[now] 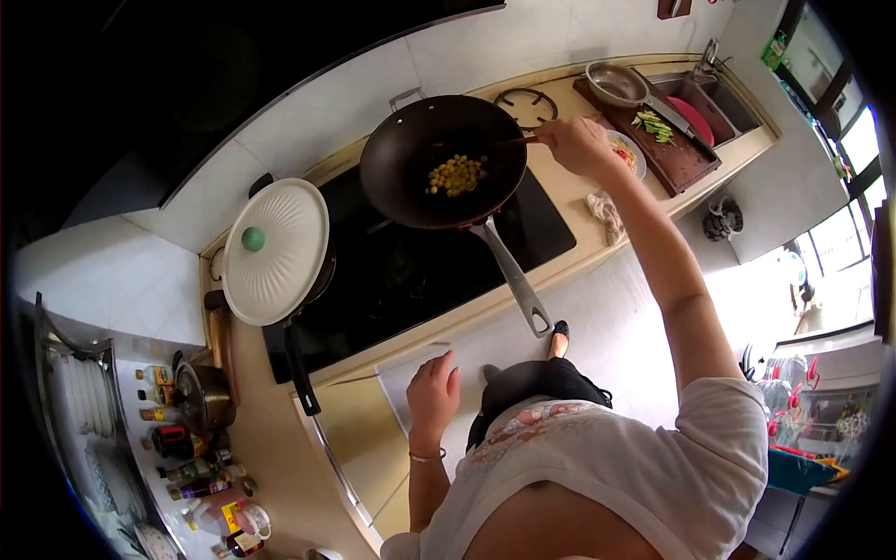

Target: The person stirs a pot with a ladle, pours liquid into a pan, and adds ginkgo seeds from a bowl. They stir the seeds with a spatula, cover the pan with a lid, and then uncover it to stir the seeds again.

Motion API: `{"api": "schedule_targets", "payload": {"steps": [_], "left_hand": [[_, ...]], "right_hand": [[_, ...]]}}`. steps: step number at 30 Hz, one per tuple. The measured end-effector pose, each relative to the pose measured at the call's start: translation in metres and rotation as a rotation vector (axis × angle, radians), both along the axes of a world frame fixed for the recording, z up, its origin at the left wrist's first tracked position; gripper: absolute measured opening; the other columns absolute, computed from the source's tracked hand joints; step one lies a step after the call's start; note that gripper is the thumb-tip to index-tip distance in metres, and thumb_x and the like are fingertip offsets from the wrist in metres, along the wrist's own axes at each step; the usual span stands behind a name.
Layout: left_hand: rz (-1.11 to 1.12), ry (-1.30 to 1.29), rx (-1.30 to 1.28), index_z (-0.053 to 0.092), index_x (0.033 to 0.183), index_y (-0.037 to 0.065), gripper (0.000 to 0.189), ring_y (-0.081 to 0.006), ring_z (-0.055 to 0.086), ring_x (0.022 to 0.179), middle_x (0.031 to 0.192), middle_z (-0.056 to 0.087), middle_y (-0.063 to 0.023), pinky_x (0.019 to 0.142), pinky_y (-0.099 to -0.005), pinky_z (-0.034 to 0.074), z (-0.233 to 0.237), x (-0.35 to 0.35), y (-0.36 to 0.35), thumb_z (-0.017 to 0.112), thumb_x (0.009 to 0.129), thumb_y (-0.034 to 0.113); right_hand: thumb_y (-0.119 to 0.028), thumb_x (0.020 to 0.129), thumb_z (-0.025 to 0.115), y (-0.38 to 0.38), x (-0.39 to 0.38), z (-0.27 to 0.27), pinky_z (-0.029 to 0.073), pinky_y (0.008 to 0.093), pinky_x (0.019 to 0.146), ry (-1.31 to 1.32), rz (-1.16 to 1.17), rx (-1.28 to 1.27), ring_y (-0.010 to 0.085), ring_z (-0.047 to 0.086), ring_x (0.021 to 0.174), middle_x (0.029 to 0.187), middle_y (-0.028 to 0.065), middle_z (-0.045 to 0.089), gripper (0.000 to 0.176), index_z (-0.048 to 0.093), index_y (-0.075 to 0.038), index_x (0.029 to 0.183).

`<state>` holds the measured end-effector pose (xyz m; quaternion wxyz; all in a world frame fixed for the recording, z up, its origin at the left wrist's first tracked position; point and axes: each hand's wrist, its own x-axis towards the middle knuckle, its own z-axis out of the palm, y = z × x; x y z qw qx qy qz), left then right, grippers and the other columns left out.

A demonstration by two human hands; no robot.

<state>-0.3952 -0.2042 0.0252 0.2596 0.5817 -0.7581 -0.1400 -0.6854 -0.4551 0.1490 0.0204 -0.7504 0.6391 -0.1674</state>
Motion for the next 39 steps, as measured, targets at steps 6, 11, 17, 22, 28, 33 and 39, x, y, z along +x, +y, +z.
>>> {"api": "schedule_targets", "payload": {"steps": [6,11,17,22,28,33,39], "left_hand": [[0.004,0.025,0.009,0.055,0.098,0.006,0.024,-0.0269,0.056,0.079,0.087,0.059,-0.0098,0.068,-0.0345,0.046,0.001,0.001,0.0,0.056,0.076,0.014],[0.013,0.007,0.003,0.055,0.099,0.006,0.025,-0.0273,0.056,0.079,0.087,0.059,-0.01,0.067,-0.0348,0.046,0.002,0.003,0.0,0.056,0.076,0.015],[0.013,0.024,0.01,0.055,0.099,0.005,0.025,-0.0277,0.056,0.079,0.087,0.059,-0.0102,0.067,-0.0349,0.046,-0.001,0.003,0.002,0.056,0.076,0.015],[0.012,0.032,0.011,0.055,0.099,0.005,0.025,-0.0277,0.056,0.079,0.088,0.059,-0.0103,0.067,-0.0348,0.046,0.0,0.004,0.002,0.056,0.076,0.015],[0.014,0.012,-0.006,0.055,0.099,0.005,0.025,-0.0275,0.056,0.079,0.087,0.059,-0.0104,0.068,-0.0347,0.046,0.002,0.004,0.002,0.056,0.075,0.013],[0.037,0.028,0.016,0.055,0.099,0.005,0.026,-0.0274,0.056,0.079,0.087,0.059,-0.0105,0.068,-0.0346,0.046,0.003,0.007,0.006,0.056,0.074,0.012],[0.05,0.061,0.059,0.057,0.099,0.005,0.025,-0.029,0.056,0.083,0.091,0.059,-0.0124,0.071,-0.0349,0.046,0.002,0.008,0.007,0.057,0.075,0.012]], "right_hand": [[-0.015,0.073,0.046,0.0,0.012,-0.037,0.044,0.0404,0.064,-0.105,-0.046,-0.012,0.034,0.057,0.075,0.074,0.0151,0.059,0.018,0.062,-0.014,0.081],[-0.015,0.074,0.045,0.01,0.024,-0.048,0.044,0.0406,0.064,-0.169,-0.065,-0.006,0.0337,0.057,0.075,0.074,0.0149,0.059,0.019,0.061,-0.014,0.084],[-0.018,0.081,0.046,0.014,0.023,-0.044,0.045,0.0403,0.063,-0.103,-0.092,0.085,0.0341,0.057,0.073,0.076,0.0164,0.059,0.02,0.062,-0.013,0.092],[-0.016,0.077,0.045,0.011,0.028,-0.054,0.044,0.0411,0.063,-0.189,-0.107,-0.038,0.0345,0.056,0.075,0.074,0.0155,0.059,0.017,0.06,-0.013,0.085],[-0.017,0.079,0.044,-0.002,0.043,-0.063,0.045,0.0411,0.065,-0.229,-0.087,-0.08,0.0344,0.057,0.075,0.075,0.0166,0.059,0.019,0.06,-0.014,0.088],[-0.019,0.08,0.046,0.012,0.04,-0.05,0.045,0.0409,0.065,-0.217,-0.087,-0.05,0.0342,0.057,0.075,0.076,0.0168,0.059,0.019,0.061,-0.014,0.09],[-0.017,0.078,0.045,0.026,0.032,-0.05,0.044,0.0412,0.064,-0.118,-0.142,0.024,0.0339,0.057,0.075,0.075,0.0166,0.059,0.018,0.061,-0.013,0.087]]}}
